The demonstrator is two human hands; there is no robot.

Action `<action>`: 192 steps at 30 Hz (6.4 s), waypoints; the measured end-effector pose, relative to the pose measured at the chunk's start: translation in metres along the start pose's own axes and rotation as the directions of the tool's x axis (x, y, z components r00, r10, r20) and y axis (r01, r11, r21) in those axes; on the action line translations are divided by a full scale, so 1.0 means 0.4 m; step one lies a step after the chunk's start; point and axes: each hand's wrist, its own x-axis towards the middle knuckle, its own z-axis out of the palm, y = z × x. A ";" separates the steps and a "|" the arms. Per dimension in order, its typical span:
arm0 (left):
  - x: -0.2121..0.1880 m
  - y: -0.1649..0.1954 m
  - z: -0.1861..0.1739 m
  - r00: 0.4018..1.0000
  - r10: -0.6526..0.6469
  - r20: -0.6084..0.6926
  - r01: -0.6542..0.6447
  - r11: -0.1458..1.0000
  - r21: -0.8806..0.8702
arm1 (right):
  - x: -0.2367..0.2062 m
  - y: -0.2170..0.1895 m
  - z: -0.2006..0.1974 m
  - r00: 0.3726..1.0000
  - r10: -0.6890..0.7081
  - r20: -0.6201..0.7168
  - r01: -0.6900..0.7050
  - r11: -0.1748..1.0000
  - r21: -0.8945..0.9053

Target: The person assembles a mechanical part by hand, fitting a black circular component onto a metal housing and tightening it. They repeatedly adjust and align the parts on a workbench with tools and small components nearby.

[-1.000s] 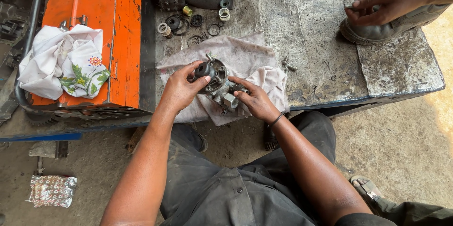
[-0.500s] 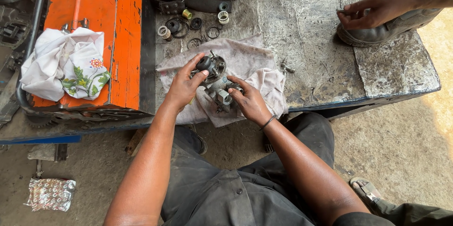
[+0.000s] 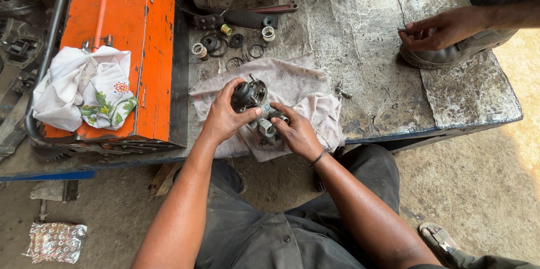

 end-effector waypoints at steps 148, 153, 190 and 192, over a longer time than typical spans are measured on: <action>0.039 0.012 0.008 0.991 -0.078 0.109 0.098 0.975 -0.201 | 0.154 0.055 0.018 0.994 0.031 -0.103 0.047 0.738 0.673; 0.033 0.016 0.012 0.991 -0.078 0.106 0.097 0.978 -0.187 | 0.150 0.049 0.016 0.995 0.054 -0.079 0.017 0.716 0.698; -0.089 0.146 0.085 0.989 0.136 -0.055 -0.120 0.967 0.222 | 0.019 0.135 -0.013 0.999 0.046 -0.018 -0.023 0.759 0.651; -0.112 0.150 0.093 0.987 0.147 -0.059 -0.130 0.964 0.233 | 0.001 0.142 -0.018 0.999 0.047 -0.006 -0.029 0.717 0.696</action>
